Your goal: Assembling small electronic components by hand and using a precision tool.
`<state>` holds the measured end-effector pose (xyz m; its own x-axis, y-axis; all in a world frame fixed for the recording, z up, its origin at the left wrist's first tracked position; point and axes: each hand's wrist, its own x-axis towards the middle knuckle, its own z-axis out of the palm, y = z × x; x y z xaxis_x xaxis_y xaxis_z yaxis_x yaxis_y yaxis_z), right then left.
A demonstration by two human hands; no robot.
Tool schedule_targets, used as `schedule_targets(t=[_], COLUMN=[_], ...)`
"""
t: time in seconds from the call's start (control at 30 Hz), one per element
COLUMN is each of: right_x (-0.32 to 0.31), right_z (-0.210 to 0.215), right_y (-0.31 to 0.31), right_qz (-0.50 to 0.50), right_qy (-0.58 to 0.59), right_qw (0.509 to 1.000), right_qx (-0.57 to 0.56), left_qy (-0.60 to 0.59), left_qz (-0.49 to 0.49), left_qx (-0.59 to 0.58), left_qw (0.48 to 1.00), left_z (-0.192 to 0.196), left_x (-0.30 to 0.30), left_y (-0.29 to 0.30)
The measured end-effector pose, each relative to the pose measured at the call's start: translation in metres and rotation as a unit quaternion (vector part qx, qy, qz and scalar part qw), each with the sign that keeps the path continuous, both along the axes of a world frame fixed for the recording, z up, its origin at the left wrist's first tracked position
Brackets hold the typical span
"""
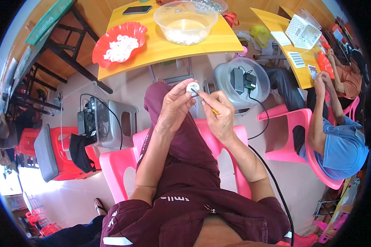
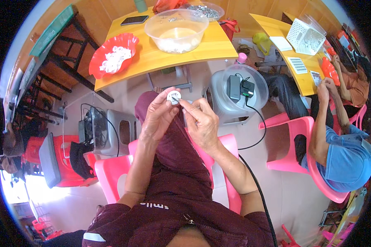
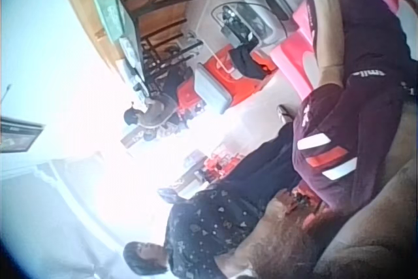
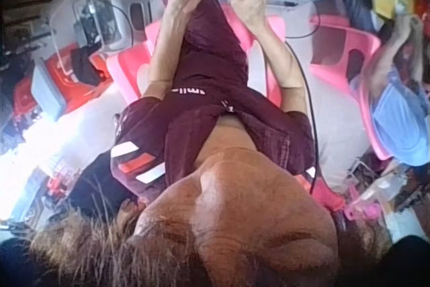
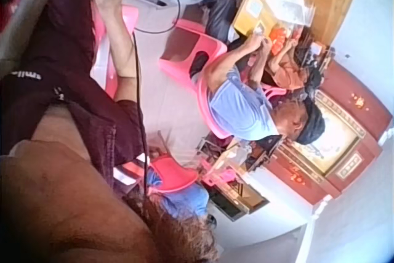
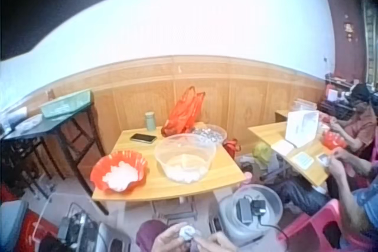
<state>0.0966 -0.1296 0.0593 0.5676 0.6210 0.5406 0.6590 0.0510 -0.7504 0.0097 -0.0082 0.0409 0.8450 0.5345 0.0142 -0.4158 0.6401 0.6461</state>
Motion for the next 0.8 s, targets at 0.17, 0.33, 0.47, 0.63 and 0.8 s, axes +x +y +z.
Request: schedule_targets(t=[0.17, 0.33, 0.47, 0.63, 0.8], right_x=[0.0, 0.0, -0.001, -0.001, 0.0], right_z=[0.002, 0.005, 0.006, 0.005, 0.001], right_y=[0.0, -0.001, -0.002, -0.001, 0.0], right_qz=[-0.004, -0.012, -0.017, -0.017, -0.018], right_qy=[0.006, -0.001, -0.026, -0.051, -0.059], right_qw=[1.0, 1.0, 1.0, 0.998, 0.998], right_qx=[0.005, 0.004, 0.002, 0.013, 0.02], left_qy=[-0.031, -0.032, -0.035, -0.039, -0.045], left_qz=[-0.024, -0.02, -0.018, -0.017, -0.028], left_qx=[-0.026, -0.019, -0.006, -0.001, -0.004], left_qw=[0.999, 0.999, 0.999, 0.999, 0.999], left_z=[-0.007, -0.009, -0.008, -0.012, -0.014], left_x=[0.001, 0.003, 0.003, 0.004, 0.004], left_y=[0.004, 0.004, 0.005, 0.004, 0.004])
